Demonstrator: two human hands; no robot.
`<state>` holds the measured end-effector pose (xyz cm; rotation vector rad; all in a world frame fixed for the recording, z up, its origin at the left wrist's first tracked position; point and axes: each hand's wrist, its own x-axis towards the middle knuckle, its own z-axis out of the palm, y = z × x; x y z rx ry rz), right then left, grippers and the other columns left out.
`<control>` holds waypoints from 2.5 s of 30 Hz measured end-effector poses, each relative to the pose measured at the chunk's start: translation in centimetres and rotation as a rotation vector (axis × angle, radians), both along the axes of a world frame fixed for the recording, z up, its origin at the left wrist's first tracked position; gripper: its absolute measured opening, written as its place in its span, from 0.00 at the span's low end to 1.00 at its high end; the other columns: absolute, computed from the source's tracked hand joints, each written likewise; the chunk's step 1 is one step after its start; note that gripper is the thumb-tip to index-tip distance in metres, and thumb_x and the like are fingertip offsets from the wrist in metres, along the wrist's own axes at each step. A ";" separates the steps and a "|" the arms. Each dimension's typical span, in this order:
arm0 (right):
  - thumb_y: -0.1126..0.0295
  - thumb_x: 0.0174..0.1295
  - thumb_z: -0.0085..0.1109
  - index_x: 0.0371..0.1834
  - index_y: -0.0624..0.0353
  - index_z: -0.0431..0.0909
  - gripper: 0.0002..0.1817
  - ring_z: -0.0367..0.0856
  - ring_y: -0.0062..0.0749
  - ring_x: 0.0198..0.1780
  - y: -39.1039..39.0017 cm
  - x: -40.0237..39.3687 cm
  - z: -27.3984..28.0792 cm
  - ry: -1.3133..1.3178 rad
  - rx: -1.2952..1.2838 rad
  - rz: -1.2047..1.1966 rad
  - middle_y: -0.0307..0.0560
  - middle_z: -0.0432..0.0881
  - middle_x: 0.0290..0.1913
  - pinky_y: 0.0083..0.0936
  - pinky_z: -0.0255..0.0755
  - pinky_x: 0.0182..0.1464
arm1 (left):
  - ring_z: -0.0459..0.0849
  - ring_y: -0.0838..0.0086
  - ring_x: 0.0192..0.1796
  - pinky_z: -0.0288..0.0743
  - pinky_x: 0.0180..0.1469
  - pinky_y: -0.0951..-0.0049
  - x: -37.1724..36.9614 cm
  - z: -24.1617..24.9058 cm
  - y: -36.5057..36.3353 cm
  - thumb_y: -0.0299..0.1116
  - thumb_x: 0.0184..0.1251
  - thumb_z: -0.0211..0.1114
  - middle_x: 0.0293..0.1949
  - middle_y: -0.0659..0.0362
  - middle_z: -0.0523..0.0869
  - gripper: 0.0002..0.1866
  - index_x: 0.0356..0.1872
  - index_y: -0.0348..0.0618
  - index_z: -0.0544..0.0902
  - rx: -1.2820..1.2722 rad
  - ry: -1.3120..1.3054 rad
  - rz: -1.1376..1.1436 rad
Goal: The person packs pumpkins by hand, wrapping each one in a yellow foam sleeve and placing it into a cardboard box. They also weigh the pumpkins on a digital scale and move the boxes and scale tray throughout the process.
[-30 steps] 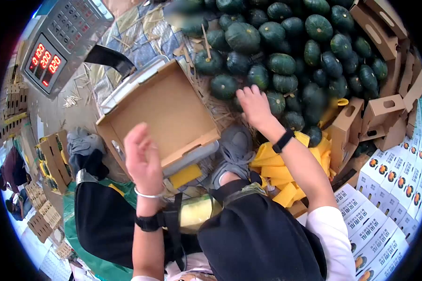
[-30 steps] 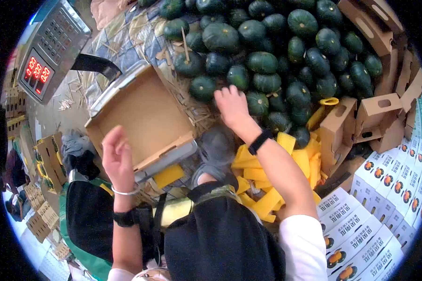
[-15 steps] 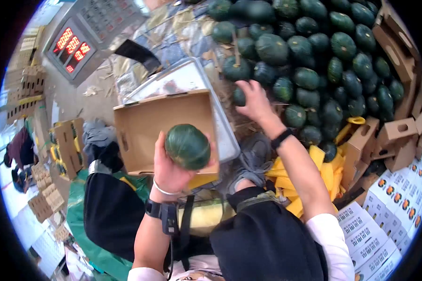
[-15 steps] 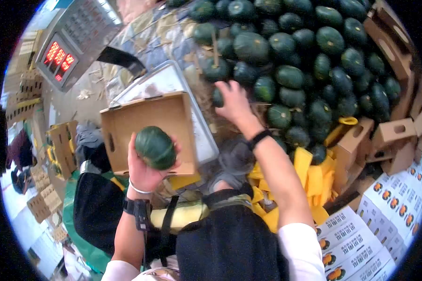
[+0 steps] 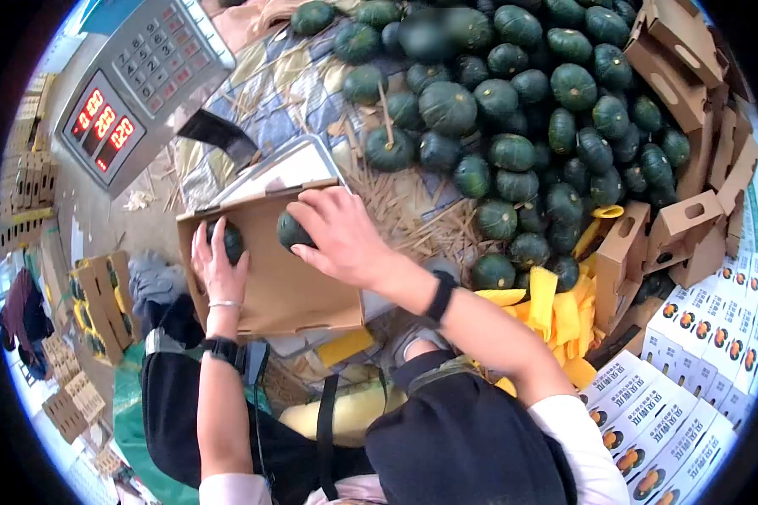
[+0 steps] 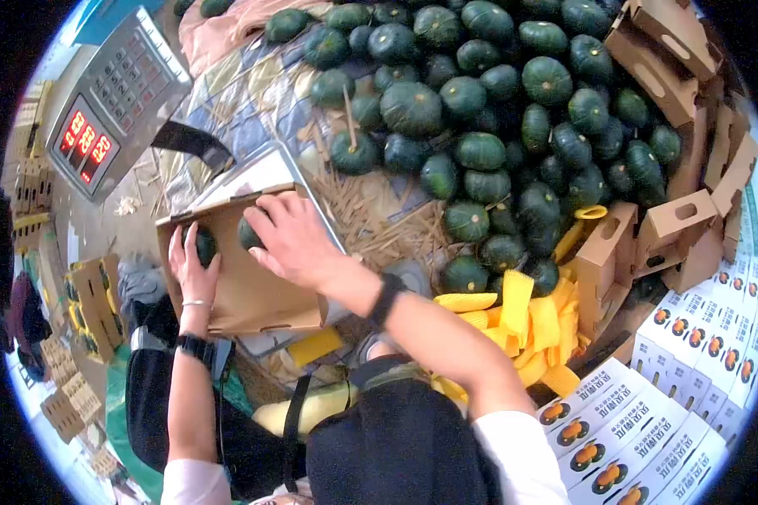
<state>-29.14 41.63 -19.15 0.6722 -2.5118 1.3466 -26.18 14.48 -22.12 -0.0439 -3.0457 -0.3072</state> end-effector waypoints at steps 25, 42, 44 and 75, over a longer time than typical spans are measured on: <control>0.69 0.61 0.57 0.54 0.60 0.75 0.18 0.77 0.42 0.56 11.4 2.3 3.4 -1.128 -1.024 0.057 0.47 0.75 0.58 0.37 0.73 0.58 | 0.74 0.60 0.63 0.72 0.63 0.55 3.1 10.6 16.8 0.38 0.57 0.71 0.63 0.51 0.72 0.41 0.70 0.41 0.60 2.274 -0.654 0.326; 0.47 0.56 0.66 0.57 0.64 0.71 0.35 0.77 0.44 0.53 21.7 -0.3 -0.7 -0.736 -0.236 -0.407 0.56 0.77 0.53 0.35 0.70 0.58 | 0.71 0.53 0.65 0.77 0.53 0.54 3.4 10.5 18.9 0.52 0.65 0.62 0.69 0.47 0.63 0.39 0.72 0.49 0.57 2.180 -0.619 0.214; 0.50 0.49 0.71 0.64 0.63 0.65 0.43 0.74 0.55 0.57 21.2 -0.8 -5.0 -0.267 0.509 -0.438 0.63 0.72 0.59 0.41 0.67 0.61 | 0.73 0.47 0.62 0.81 0.47 0.55 3.7 10.3 18.7 0.59 0.61 0.62 0.70 0.45 0.62 0.43 0.72 0.51 0.56 2.374 -0.880 0.198; 0.73 0.64 0.57 0.49 0.66 0.80 0.12 0.77 0.33 0.57 20.1 14.9 5.2 -0.668 -0.031 -0.682 0.50 0.80 0.54 0.27 0.68 0.61 | 0.72 0.53 0.65 0.65 0.65 0.51 12.2 5.6 12.0 0.37 0.65 0.54 0.59 0.46 0.78 0.18 0.52 0.45 0.82 0.075 -1.552 -0.342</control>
